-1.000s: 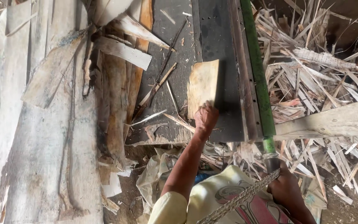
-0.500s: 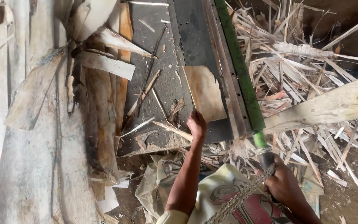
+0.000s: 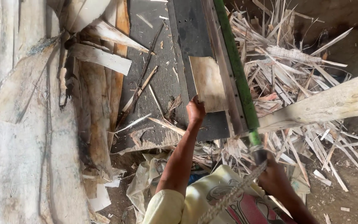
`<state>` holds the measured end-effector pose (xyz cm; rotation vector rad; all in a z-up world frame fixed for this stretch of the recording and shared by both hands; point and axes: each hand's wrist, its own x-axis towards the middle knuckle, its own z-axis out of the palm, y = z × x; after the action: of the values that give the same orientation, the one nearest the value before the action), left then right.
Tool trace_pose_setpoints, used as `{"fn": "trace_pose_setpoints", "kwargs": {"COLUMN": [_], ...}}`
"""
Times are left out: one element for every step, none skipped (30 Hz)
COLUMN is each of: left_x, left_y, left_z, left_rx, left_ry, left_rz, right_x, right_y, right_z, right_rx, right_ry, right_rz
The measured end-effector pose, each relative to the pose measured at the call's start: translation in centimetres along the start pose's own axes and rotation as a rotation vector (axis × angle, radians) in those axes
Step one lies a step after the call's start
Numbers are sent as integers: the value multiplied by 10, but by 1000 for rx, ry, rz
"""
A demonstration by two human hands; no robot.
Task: Cutting and trimming strips of wood bark or plant fiber using a manual guillotine cutter.
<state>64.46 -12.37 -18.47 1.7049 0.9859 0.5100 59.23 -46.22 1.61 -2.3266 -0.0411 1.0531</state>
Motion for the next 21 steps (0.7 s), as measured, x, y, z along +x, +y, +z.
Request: {"fn": "trace_pose_setpoints", "kwargs": {"left_x": [2,3,3,3,3,0,-4,1,4,8,11,5,-1,4,4,4,3,-4,-12,-16,-25], "left_y": [-2,-5,-1,3,8,3,-1,-2,-3,-4,-6,-10,-13,-14,-3,6,16,11,5,3,-6], "left_z": [0,0,-2,-4,-6,-3,-2,-1,1,2,2,5,7,6,1,-8,-15,-26,-37,-46,-53], "left_rx": [42,85,91,120,149,150,149,140,133,104,76,70,85,101,97,114,130,139,67,-9,-6], "left_ry": [3,0,-8,-21,-33,-41,-30,-3,6,34,62,68,56,56,75,73,71,80,91,102,112], "left_rz": [10,19,14,2,-9,-15,-11,0,0,26,52,44,32,31,34,-24,-83,-94,-124,-146,-149], "right_x": [-8,-17,-28,-40,-52,-50,-50,-44,-15,16,47,63,78,102,119,136,154,131,108,88,81], "right_y": [-3,-5,-19,-33,-47,-42,-38,-38,-10,17,45,64,83,95,111,125,140,122,104,85,84], "right_z": [-8,-17,-25,-34,-44,-40,-35,-34,-9,15,38,53,67,82,88,97,106,94,82,68,64], "right_rx": [11,25,30,30,30,29,60,84,76,65,54,44,-16,-71,-79,-153,-224,-225,-113,-4,-7], "right_ry": [-3,-4,-6,-14,-22,-23,15,56,57,59,63,60,73,86,82,163,244,227,150,79,69], "right_rz": [-87,-169,-159,-138,-118,-108,-147,-203,-211,-183,-154,-155,-141,-144,-162,-291,-422,-424,-303,-184,-189]}}
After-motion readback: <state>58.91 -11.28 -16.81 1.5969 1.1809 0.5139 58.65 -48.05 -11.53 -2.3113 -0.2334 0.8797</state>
